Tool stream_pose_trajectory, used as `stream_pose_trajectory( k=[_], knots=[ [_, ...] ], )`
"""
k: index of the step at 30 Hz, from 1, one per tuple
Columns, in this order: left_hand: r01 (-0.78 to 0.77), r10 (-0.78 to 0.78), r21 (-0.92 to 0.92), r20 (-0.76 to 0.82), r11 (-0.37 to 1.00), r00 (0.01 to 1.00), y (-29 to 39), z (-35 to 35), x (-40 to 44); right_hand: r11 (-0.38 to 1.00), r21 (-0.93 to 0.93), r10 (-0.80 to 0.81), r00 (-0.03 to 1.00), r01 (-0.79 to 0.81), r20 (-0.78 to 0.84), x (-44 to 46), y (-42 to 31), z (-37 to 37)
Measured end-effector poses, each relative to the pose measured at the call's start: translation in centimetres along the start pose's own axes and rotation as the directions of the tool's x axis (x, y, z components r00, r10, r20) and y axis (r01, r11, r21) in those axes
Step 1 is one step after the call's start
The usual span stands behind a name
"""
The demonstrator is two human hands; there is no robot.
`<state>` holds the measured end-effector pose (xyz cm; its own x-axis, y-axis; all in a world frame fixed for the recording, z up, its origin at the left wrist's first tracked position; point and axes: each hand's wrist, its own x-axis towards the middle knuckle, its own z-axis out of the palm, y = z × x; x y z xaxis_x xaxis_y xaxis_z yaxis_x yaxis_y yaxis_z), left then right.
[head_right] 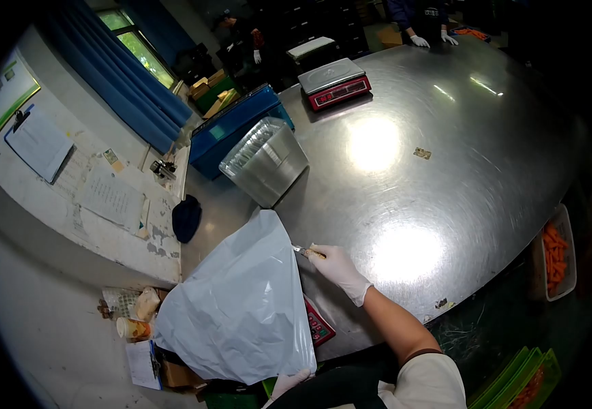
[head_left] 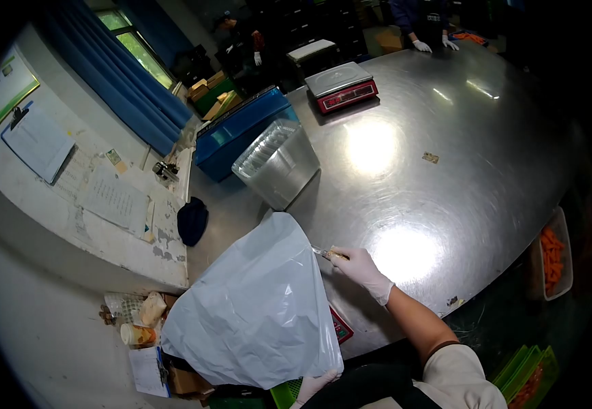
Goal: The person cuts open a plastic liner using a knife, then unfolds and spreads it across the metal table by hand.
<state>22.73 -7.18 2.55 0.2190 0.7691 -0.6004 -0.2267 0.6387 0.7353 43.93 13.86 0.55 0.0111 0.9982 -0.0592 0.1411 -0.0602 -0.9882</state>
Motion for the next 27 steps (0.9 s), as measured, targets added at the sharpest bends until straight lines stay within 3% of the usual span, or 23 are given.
stream_pose_trajectory(
  k=[3, 5, 7, 8, 9, 12, 13, 15, 16, 17, 18, 19, 21, 23, 26, 27],
  knots=[
    [-0.044, 0.046, 0.058, -0.025, 0.997, 0.999, -0.1, -0.3, 0.1, 0.998, -0.037, -0.05, 0.999, 0.049, -0.023, 0.8, 0.4, 0.1],
    [0.066, -0.063, 0.139, -0.027, 0.988, 0.998, -0.1, -0.8, 0.2, 0.997, -0.056, -0.05, 0.999, 0.049, -0.015, 1.3, 0.4, 0.3],
    [0.163, -0.152, 0.08, -0.126, 0.983, 0.98, 0.1, -0.6, 0.3, 0.976, -0.181, -0.13, 0.991, 0.123, -0.024, 1.5, 0.2, 0.5],
    [0.076, -0.076, 0.005, 0.003, 0.997, 0.997, -0.1, -1.1, 0.5, 0.972, -0.205, -0.125, 0.992, 0.117, -0.025, 1.4, 0.1, 0.4],
    [0.039, -0.039, -0.001, -0.017, 0.999, 0.999, 0.4, -0.7, 0.3, 0.971, -0.206, -0.126, 0.992, 0.119, -0.024, 1.1, -0.5, 0.1],
    [0.121, -0.122, -0.004, -0.043, 0.993, 0.992, 0.1, -1.6, 0.4, 0.951, -0.299, -0.087, 0.996, 0.086, 0.01, 0.0, -1.4, -1.2],
    [0.066, -0.066, -0.031, -0.004, 0.997, 0.998, 0.0, -1.4, 0.3, 0.95, -0.301, -0.086, 0.996, 0.086, 0.013, -0.1, -1.5, -1.6],
    [0.02, -0.018, -0.065, 0.034, 0.998, 0.999, -0.1, -0.8, -0.2, 0.979, -0.205, 0.013, 0.998, -0.002, 0.056, 0.2, -1.8, -2.6],
    [0.018, -0.019, -0.028, -0.035, 0.999, 0.999, 0.2, -0.5, -0.5, 0.991, -0.074, 0.117, 0.983, -0.108, 0.139, 0.9, -1.5, -3.2],
    [0.016, -0.015, 0.01, -0.103, 1.0, 0.995, 0.5, -0.5, -0.7, 0.991, -0.076, 0.118, 0.983, -0.109, 0.138, 1.6, -1.5, -3.9],
    [0.027, -0.027, -0.028, 0.019, 0.999, 0.999, -0.2, -2.6, -0.4, 0.99, -0.048, 0.143, 0.973, -0.136, 0.184, 2.2, -1.5, -4.6],
    [0.031, -0.034, -0.061, -0.061, 0.998, 0.998, -0.1, -3.0, -0.6, 0.986, -0.02, 0.163, 0.96, -0.163, 0.229, 2.6, -1.2, -5.1],
    [-0.006, -0.01, -0.232, -0.069, 0.973, 0.998, -0.3, -4.5, -0.8, 0.988, 0.037, 0.141, 0.968, -0.152, 0.208, 3.3, -0.6, -6.0],
    [0.024, -0.064, -0.238, -0.161, 0.971, 0.985, -2.0, -8.2, -0.5, 0.99, 0.01, 0.138, 0.968, -0.143, 0.208, 3.2, -0.8, -7.0],
    [0.063, -0.09, -0.231, -0.107, 0.971, 0.99, -1.3, -7.7, -1.0, 0.993, -0.007, 0.118, 0.967, -0.12, 0.224, 2.6, -1.5, -7.5],
    [0.055, -0.06, -0.05, -0.098, 0.997, 0.993, -0.1, -5.6, -1.4, 0.988, 0.12, 0.067, 0.973, -0.096, 0.222, 2.4, -0.6, -6.7]
  ],
)
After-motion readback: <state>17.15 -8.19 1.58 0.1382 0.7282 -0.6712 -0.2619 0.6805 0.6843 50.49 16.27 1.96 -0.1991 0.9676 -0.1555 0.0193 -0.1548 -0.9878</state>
